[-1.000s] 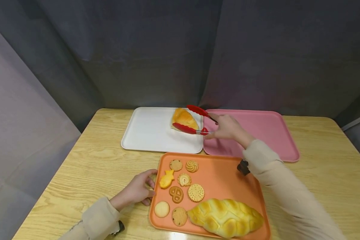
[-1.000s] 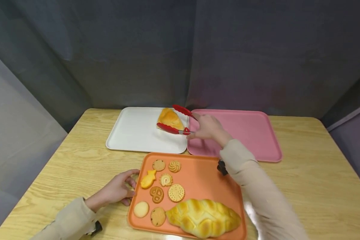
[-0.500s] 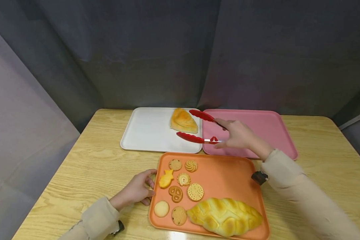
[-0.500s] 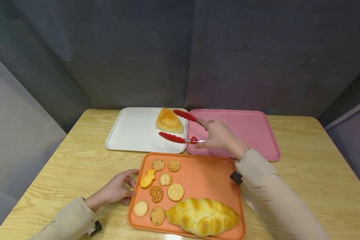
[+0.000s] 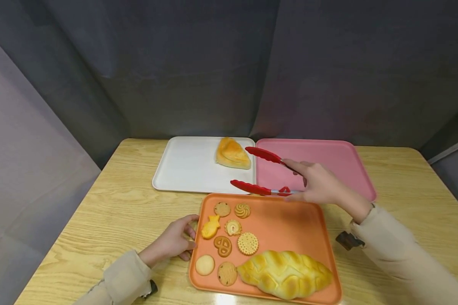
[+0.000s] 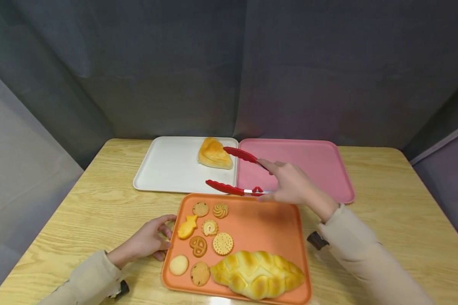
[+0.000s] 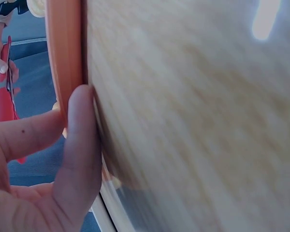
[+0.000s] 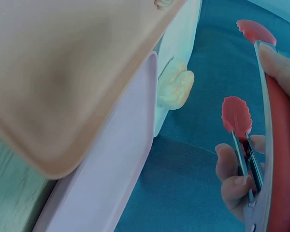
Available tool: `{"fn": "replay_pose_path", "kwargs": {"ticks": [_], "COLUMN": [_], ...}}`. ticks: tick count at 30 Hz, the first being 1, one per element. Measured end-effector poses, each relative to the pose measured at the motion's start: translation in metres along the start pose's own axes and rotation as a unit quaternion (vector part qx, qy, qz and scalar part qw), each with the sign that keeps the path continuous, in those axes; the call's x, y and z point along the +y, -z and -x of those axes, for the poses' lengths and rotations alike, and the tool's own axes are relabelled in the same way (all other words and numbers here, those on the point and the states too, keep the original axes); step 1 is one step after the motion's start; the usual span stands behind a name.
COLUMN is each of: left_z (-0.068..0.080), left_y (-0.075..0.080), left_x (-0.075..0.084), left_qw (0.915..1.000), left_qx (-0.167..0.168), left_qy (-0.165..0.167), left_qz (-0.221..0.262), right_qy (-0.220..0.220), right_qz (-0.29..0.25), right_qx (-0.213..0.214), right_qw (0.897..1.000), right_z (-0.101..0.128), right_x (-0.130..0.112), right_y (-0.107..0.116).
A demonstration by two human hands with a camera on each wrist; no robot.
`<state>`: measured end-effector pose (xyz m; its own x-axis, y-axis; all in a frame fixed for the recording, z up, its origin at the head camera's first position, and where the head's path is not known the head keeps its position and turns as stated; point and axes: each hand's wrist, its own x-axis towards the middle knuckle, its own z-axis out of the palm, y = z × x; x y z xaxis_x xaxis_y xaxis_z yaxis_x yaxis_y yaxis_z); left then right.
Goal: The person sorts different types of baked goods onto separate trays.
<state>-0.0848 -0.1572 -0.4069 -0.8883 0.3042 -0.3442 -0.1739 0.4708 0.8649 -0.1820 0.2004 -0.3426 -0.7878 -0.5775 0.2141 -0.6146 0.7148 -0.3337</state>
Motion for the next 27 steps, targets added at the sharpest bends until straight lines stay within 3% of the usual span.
{"fn": "replay_pose_path", "kwargs": {"ticks": [27], "left_z": [-0.001], "left_y": [0.001], "left_x": [0.0], "left_qw": [1.0], "left_qx": [-0.006], "left_qy": [0.003], "left_qz": [-0.006], "right_qy": [0.062], "right_qz": [0.015], "right_qx": [0.055], "right_qw": [0.996], "right_z": [0.069], "right_x": [-0.003], "right_y": [0.015]}}
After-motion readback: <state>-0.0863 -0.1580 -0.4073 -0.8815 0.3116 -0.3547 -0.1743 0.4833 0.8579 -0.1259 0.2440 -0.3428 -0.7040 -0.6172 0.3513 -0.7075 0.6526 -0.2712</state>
